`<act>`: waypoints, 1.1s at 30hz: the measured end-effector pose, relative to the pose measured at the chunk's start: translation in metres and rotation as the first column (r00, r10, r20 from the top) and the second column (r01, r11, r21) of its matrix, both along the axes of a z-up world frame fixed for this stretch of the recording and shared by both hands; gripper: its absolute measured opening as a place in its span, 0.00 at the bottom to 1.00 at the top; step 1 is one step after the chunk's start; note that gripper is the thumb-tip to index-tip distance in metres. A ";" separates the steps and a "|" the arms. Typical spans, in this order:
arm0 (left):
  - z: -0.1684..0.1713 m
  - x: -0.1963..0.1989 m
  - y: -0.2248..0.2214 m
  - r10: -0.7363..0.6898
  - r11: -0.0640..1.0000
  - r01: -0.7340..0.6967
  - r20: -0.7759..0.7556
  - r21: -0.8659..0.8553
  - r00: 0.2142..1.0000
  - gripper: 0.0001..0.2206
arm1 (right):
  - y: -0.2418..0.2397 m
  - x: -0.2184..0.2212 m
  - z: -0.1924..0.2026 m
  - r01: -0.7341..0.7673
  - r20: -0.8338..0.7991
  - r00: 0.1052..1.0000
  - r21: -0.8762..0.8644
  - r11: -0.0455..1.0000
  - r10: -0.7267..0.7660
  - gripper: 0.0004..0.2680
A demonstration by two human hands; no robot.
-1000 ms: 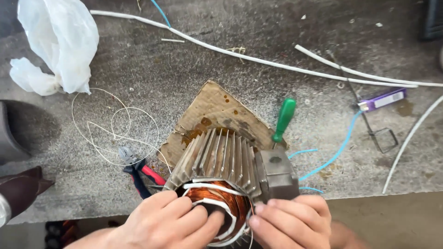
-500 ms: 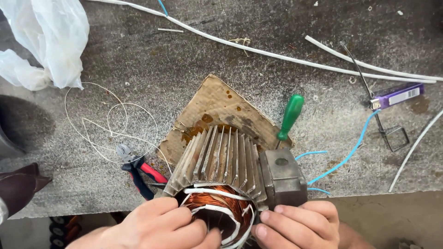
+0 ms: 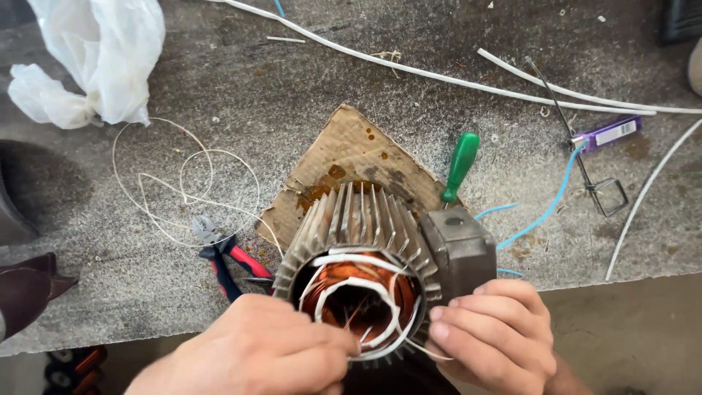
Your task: Securing the copper windings of an electric motor stator by tying them with string at a workbench.
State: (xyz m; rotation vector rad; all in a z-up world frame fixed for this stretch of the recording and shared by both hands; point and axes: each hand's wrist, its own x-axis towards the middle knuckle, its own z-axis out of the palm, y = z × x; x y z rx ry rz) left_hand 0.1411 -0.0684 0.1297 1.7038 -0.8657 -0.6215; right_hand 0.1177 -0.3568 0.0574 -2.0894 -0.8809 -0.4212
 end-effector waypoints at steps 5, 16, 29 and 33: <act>0.001 -0.024 -0.017 0.272 0.962 -0.264 0.194 -0.068 0.942 0.08 | -0.013 -0.027 0.001 -0.042 0.025 0.999 0.010 0.999 0.042 0.09; -0.025 -0.006 -0.023 0.372 0.909 -0.413 0.544 -0.052 0.752 0.07 | 0.065 -0.046 0.056 0.200 0.160 0.974 -0.298 0.933 -0.157 0.02; -0.034 -0.027 -0.021 0.549 0.818 -0.574 0.349 -0.040 0.759 0.07 | 0.098 -0.039 0.048 0.350 0.044 0.909 -0.620 0.702 -0.414 0.13; -0.037 -0.026 -0.021 0.553 0.805 -0.592 0.317 0.035 0.770 0.08 | 0.093 -0.030 0.050 0.213 -0.123 0.930 -0.588 0.780 -0.347 0.12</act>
